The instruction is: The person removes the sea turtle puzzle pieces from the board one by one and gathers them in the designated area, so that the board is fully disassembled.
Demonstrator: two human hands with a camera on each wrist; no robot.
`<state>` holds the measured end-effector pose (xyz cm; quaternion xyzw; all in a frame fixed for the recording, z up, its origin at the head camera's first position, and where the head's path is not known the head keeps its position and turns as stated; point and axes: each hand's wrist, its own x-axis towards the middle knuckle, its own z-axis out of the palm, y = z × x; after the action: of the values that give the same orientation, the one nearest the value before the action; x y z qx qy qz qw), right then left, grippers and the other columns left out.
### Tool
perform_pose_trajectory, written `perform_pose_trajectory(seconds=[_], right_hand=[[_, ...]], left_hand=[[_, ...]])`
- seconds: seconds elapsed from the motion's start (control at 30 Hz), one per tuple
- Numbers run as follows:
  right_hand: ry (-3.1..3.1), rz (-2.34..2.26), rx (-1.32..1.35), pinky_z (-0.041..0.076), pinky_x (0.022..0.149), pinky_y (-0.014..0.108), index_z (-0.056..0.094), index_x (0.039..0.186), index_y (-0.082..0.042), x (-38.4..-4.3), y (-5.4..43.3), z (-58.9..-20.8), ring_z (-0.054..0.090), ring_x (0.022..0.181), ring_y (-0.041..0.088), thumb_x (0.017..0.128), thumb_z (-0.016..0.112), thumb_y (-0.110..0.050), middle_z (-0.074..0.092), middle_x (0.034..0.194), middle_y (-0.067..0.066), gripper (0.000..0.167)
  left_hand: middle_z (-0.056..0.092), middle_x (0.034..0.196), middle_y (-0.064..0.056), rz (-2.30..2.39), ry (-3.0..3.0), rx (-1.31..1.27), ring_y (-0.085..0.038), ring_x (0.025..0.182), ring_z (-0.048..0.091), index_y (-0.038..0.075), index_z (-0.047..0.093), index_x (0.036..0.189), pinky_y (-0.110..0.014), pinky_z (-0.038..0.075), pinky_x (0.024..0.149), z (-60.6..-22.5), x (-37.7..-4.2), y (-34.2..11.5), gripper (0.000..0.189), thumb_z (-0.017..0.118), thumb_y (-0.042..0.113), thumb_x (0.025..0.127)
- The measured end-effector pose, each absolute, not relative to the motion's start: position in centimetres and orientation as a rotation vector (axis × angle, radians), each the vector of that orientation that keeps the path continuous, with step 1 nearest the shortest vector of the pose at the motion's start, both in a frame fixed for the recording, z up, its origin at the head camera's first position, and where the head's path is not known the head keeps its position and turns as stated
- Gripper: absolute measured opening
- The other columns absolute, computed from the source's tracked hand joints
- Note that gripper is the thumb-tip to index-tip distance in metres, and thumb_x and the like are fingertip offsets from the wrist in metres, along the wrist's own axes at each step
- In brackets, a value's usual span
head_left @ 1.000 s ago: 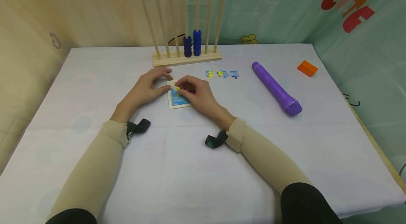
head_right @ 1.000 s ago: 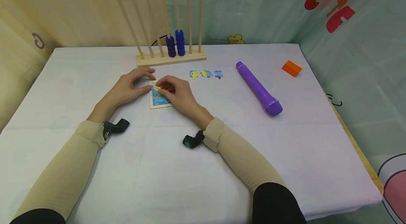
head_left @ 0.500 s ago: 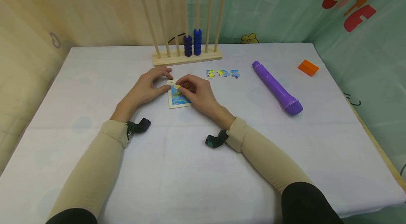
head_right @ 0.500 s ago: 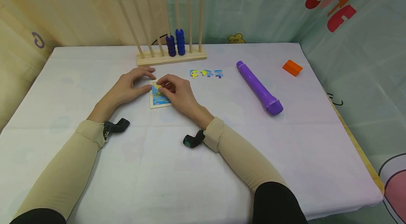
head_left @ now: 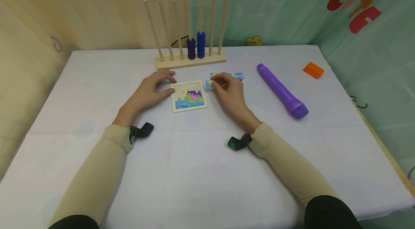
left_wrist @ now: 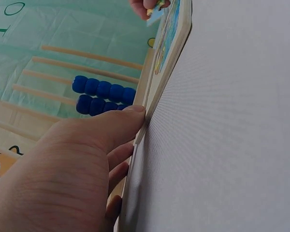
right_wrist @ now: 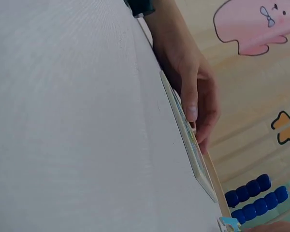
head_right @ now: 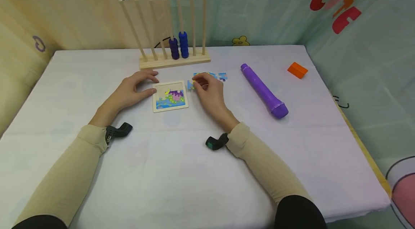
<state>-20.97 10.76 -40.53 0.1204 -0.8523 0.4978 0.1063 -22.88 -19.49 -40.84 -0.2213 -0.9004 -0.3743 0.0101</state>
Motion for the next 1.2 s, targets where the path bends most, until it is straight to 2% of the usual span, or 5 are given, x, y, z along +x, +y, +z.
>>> perform_pose_trajectory(seconds=[0.3,0.57,0.9,1.03,1.2], right_hand=[[-2.475,1.185,0.41,0.047,0.073,0.03,0.074,0.112,-0.002,-21.7,11.7,-41.4,0.063,0.081,0.024,0.099,0.07,-0.007,0.072,0.098,0.013,0.015],[-2.516,1.157,0.43,0.048,0.078,0.032,0.073,0.114,0.0,-21.5,11.9,-41.7,0.064,0.091,0.025,0.09,0.075,-0.004,0.072,0.106,0.014,0.024],[-2.422,1.215,0.611,0.055,0.086,0.037,0.072,0.108,-0.003,-20.9,10.6,-41.3,0.065,0.096,0.025,0.092,0.068,0.001,0.073,0.104,0.011,0.017],[-2.511,1.268,0.748,0.054,0.093,0.035,0.069,0.119,-0.005,-20.3,8.6,-40.8,0.064,0.104,0.022,0.094,0.07,-0.007,0.072,0.114,0.008,0.025],[-2.64,1.208,0.882,0.049,0.102,0.034,0.063,0.138,-0.008,-20.1,6.5,-40.6,0.059,0.116,0.02,0.094,0.08,-0.026,0.07,0.129,0.005,0.051]], left_hand=[[0.054,0.157,-0.009,-1.162,-2.805,-0.675,-0.031,0.155,0.037,0.011,0.07,0.123,-0.057,0.023,0.13,-40.6,-22.8,-20.2,0.028,0.078,0.019,0.097],[0.055,0.157,-0.009,-1.167,-2.803,-0.696,-0.031,0.155,0.038,0.011,0.07,0.123,-0.055,0.024,0.13,-40.7,-22.8,-19.8,0.029,0.078,0.019,0.096],[0.055,0.156,-0.01,-1.171,-2.793,-0.714,-0.031,0.155,0.038,0.01,0.071,0.123,-0.055,0.024,0.13,-40.7,-23.0,-19.5,0.028,0.078,0.017,0.096],[0.056,0.156,-0.01,-1.167,-2.789,-0.714,-0.031,0.155,0.039,0.01,0.071,0.122,-0.054,0.024,0.13,-40.8,-23.0,-19.5,0.028,0.078,0.017,0.096],[0.057,0.155,-0.011,-1.159,-2.77,-0.725,-0.031,0.154,0.04,0.009,0.071,0.122,-0.054,0.025,0.13,-40.8,-22.9,-19.6,0.028,0.078,0.016,0.096]])
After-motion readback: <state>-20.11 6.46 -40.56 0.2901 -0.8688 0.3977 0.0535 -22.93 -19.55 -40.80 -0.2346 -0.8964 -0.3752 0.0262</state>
